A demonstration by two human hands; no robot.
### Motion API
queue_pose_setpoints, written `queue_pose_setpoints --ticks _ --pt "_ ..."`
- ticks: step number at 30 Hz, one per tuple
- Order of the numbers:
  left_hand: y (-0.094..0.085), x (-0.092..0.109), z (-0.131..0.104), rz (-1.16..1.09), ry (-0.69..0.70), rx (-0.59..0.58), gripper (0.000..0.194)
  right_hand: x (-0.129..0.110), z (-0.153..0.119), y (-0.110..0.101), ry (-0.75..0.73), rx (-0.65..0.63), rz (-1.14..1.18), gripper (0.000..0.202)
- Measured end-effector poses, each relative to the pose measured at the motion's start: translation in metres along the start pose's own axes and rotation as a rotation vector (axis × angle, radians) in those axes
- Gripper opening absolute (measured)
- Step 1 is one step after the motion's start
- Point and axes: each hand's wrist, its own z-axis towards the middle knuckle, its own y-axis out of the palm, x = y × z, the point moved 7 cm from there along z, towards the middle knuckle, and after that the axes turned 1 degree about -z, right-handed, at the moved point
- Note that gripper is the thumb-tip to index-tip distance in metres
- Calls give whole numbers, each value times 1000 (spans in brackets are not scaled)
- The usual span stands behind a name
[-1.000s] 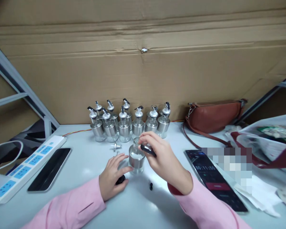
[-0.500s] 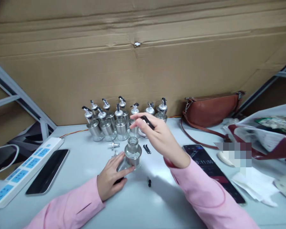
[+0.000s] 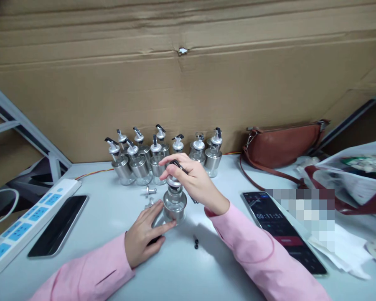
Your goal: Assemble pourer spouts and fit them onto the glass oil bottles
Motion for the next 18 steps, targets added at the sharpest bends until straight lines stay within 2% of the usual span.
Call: queue_pose_setpoints --ticks 4,7,18 --pt "-1 1 2 -6 -8 -35 61 -3 -2 0 -90 25 -33 41" --pt "-1 1 1 -5 -6 -18 62 -1 -5 0 -109 70 -14 32" --pt "2 1 0 -2 -10 -28 60 3 -11 0 -21 30 -60 23"
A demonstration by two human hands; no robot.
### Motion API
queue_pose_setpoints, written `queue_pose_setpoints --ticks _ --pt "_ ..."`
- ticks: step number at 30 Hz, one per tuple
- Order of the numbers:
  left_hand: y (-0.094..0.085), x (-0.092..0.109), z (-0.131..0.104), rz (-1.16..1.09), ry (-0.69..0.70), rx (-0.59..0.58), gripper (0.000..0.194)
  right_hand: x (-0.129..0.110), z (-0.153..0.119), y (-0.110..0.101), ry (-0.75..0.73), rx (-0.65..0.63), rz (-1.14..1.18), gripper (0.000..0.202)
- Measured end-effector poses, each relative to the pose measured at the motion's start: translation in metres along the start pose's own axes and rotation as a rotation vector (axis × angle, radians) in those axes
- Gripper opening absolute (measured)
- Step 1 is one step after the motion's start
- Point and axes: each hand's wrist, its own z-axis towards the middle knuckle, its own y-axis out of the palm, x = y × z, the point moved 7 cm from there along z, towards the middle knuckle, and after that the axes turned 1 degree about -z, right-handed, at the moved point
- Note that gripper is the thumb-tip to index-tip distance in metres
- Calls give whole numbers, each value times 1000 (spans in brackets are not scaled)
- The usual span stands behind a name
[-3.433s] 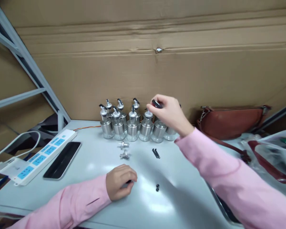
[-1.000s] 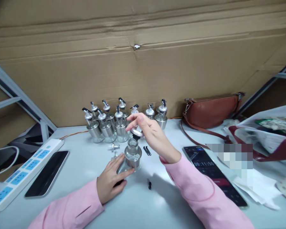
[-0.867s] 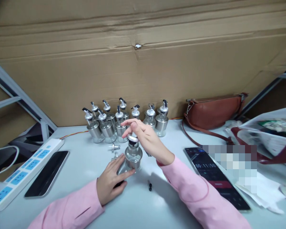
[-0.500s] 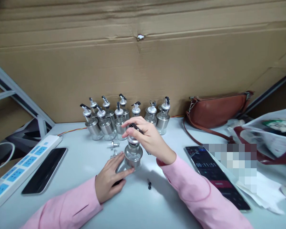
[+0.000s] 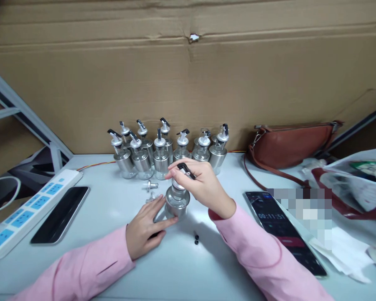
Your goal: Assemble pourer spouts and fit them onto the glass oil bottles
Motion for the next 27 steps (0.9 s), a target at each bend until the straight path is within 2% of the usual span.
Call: queue_pose_setpoints --ticks 8,16,19,21,25,27 --pt "-2 1 2 -6 -4 1 58 3 0 6 67 -127 -63 24" --pt "0 0 1 -14 2 -11 60 -8 3 7 -18 -210 -163 25" --pt "0 -1 1 -23 -17 -28 60 -3 5 3 -46 -160 -291 26" --pt "-1 -2 1 -40 -36 -42 58 3 5 -1 -73 -75 -407 27" --pt "-5 0 3 -72 -51 -57 50 13 2 -8 -155 126 -642 65" --pt "-6 1 4 -75 -44 -60 47 17 0 -4 -226 147 -712 74"
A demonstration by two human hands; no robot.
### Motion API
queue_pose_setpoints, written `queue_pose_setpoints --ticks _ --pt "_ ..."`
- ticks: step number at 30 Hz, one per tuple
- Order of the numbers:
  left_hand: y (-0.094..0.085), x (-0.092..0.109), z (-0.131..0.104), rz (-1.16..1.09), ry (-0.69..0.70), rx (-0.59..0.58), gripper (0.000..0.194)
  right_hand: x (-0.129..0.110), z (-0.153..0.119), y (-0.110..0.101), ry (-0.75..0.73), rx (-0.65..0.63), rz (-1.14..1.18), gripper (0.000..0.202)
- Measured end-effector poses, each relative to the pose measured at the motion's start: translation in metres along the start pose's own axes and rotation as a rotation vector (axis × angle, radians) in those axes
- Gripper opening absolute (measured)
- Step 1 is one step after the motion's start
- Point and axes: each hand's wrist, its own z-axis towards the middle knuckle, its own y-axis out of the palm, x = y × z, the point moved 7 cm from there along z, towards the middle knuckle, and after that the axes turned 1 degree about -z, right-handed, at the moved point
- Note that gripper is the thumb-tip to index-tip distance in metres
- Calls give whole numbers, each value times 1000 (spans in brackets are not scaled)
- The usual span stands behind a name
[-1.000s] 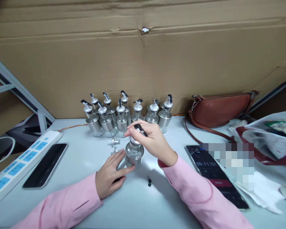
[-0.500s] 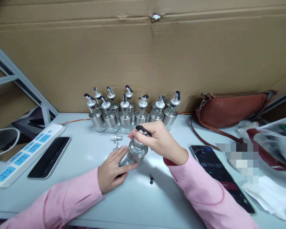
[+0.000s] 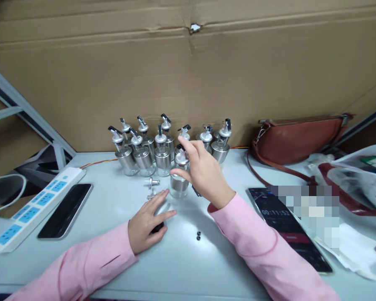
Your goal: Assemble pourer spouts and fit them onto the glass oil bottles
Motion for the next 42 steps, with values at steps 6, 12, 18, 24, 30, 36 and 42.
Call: queue_pose_setpoints --ticks 6,12,18,24,30,36,42 --pt "-1 -1 0 -6 5 33 50 5 -2 9 -53 66 40 70" --pt "-3 0 0 -18 1 28 56 13 -4 11 -6 166 89 42" --pt "-3 0 0 -35 -30 23 57 11 -7 19 16 107 -4 17" --pt "-1 -2 -1 -36 -47 4 58 3 -5 28 -147 -44 -95 16" --pt "-1 -1 0 -31 -46 -8 57 4 -5 35 -159 -108 -150 23" --pt "-1 -3 0 -38 -43 3 60 7 -5 39 -111 -168 -178 27" --pt "-9 -1 0 -66 -40 85 52 6 -5 38 -128 -219 -171 25"
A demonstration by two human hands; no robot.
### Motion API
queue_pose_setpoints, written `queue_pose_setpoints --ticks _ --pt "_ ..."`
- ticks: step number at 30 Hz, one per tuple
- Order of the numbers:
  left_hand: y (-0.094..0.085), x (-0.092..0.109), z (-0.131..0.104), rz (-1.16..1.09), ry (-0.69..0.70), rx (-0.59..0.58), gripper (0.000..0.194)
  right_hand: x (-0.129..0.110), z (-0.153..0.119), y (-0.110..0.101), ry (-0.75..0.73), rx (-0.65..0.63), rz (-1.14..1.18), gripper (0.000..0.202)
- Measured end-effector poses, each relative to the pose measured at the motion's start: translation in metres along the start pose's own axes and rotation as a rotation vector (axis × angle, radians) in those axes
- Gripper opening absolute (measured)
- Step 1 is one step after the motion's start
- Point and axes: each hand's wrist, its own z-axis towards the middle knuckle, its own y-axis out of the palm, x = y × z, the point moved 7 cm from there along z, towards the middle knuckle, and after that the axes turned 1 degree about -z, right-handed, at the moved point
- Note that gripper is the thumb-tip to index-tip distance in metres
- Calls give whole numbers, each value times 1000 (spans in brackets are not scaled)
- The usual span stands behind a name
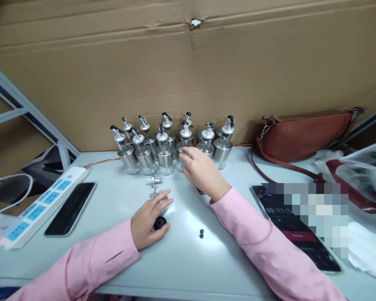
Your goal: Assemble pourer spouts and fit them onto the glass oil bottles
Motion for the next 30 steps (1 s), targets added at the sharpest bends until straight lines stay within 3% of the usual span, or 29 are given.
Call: queue_pose_setpoints --ticks 4,6,10,13,18,30 --pt "-35 -20 2 59 -148 330 18 -3 -8 -5 18 -21 46 26" --pt "-47 -36 3 106 -212 407 16 -7 -16 -8 15 -23 82 25" --pt "-49 -57 7 130 -287 330 11 -16 -35 -10 -27 -41 192 21" --pt "-40 -56 9 131 -310 236 8 -17 -46 -7 -15 -25 270 18" --pt "-27 -53 8 121 -324 134 20 -14 -52 1 -7 -46 322 17" --pt "-28 -45 7 40 -165 175 14 -34 -53 3 68 -117 595 15"
